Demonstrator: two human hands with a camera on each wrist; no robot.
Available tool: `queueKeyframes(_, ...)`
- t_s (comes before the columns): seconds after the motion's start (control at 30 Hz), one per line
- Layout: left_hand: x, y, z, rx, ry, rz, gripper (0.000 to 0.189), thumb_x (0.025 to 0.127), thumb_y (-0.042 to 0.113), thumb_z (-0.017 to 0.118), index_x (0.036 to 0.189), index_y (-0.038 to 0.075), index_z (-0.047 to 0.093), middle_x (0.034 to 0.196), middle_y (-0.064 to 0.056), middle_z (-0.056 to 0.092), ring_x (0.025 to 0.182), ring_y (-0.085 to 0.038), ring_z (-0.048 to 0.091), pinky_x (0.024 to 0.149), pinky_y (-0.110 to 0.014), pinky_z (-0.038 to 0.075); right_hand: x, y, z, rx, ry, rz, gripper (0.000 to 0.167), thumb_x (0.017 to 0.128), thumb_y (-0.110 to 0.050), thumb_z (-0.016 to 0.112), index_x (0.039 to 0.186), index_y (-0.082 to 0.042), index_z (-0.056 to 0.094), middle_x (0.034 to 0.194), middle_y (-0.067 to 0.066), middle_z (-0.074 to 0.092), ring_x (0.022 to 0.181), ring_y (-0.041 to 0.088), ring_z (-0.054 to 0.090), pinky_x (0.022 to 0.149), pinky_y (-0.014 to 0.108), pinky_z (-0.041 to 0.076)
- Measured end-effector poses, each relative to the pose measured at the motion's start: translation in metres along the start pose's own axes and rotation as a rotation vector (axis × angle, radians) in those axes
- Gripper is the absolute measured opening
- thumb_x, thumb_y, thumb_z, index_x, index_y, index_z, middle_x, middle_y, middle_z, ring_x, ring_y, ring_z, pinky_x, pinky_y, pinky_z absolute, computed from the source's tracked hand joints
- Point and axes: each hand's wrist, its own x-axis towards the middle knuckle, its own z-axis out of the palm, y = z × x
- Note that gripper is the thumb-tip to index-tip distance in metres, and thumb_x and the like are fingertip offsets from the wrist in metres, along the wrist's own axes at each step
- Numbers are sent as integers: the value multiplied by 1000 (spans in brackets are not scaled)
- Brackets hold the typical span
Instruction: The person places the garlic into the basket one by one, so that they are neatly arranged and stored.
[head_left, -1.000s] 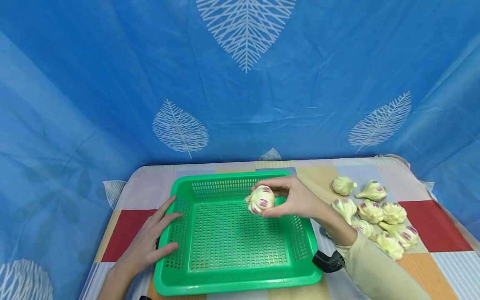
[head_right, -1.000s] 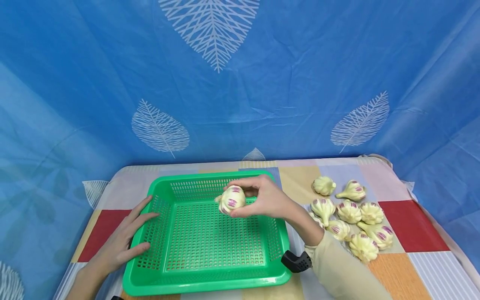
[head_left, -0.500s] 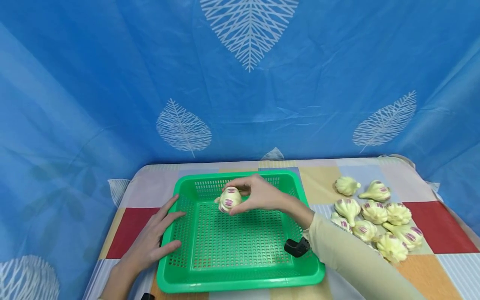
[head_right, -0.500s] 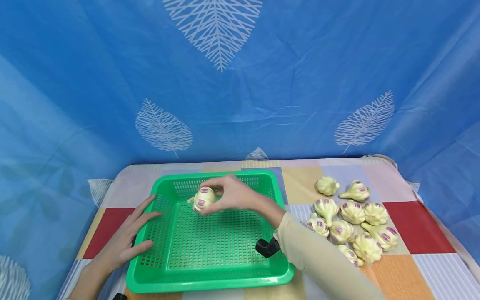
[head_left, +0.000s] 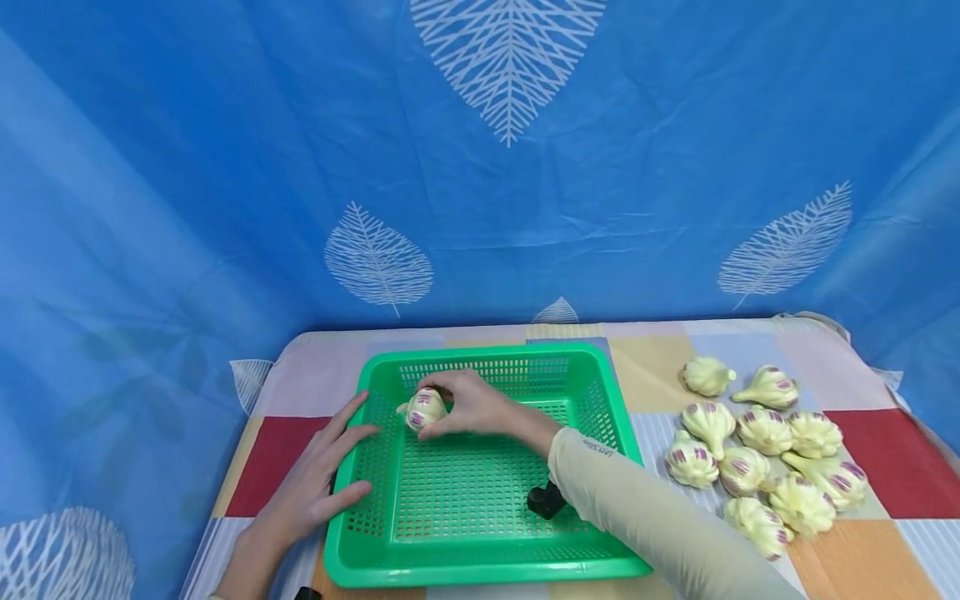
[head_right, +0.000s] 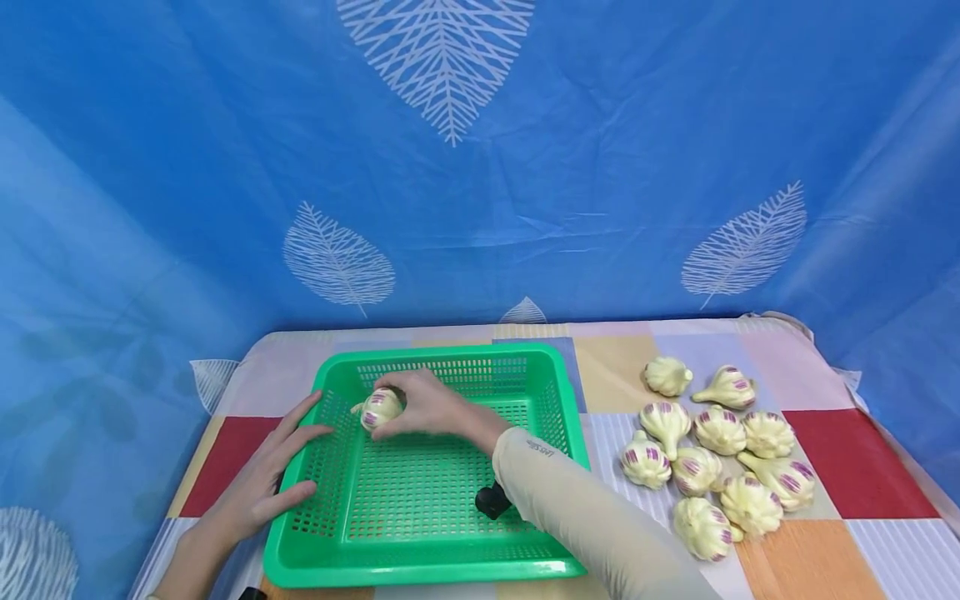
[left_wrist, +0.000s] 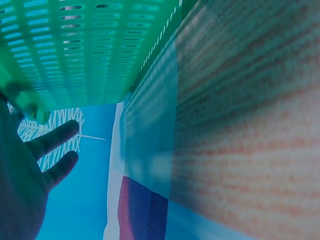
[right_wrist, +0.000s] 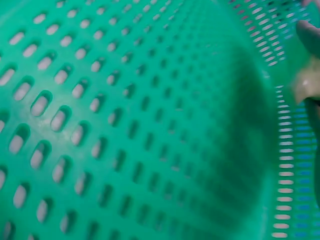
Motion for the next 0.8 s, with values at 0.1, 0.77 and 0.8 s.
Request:
queueKeyframes(0.1,2,2,1,-9,-2,0,59,81,32,71,137,18,57,166,-3,20,143,-26,31,94,-62,41,2,6,14,-89,31,-3,59,76,-28,90,125,-7,64,107,-1,68,85,5,59,70,19,50)
queueKeyframes(0.77,-1,5,0,-10,-2,-8,58,82,30,69,137,17,57,166,-4,20,143,-26,32,94,-62,42,2,7,39,-232,26,-10,64,82,-37,84,134,-9,59,112,0,68,88,1,59,70,13,47)
queueKeyframes(0.8,-1,5,0,-12,-2,-7,58,82,29,69,137,17,57,166,-4,20,143,-26,32,94,-62,42,2,8,40,-230,29,-10,65,82,-37,84,134,-9,59,112,0,68,88,0,59,70,13,47)
